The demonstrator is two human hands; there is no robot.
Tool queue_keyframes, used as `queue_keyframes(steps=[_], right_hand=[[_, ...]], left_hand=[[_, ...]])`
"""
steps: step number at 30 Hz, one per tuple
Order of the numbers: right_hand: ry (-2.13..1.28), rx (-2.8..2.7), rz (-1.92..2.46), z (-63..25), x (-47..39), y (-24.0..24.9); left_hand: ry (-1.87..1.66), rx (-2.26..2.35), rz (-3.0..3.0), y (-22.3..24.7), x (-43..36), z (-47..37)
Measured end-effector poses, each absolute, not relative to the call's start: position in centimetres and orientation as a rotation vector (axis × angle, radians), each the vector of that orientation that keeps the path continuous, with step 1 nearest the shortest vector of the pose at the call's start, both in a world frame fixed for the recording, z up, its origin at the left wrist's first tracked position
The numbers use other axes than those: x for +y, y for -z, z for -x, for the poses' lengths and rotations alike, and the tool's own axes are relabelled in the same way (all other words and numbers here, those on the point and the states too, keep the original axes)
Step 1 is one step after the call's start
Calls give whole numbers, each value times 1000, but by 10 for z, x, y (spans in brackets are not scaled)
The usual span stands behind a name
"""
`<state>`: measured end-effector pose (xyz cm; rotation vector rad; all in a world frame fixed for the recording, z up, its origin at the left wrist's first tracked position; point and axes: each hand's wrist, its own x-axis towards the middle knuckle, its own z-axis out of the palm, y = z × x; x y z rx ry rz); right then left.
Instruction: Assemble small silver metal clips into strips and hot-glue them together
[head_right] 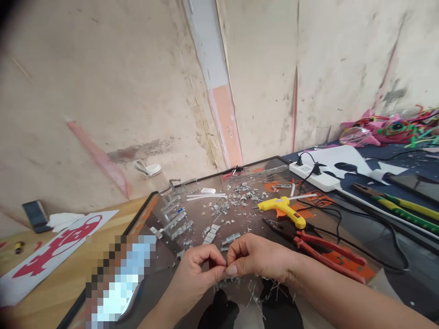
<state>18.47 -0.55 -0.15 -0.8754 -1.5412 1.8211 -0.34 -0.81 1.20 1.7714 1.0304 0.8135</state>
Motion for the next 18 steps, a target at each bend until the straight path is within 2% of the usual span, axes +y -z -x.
queue_keyframes(steps=[5,12,18], right_hand=[[-2002,-1288,756,-177,-6,8],[-2052,-1150,661,-173,-5,9],[-1749,-1182,763,-177,-2,-2]], left_hand=[[-780,950,-1649,-2,-2,7],[-822,868,-1461,9,3,7],[-905,961,-1466,-2,2,6]])
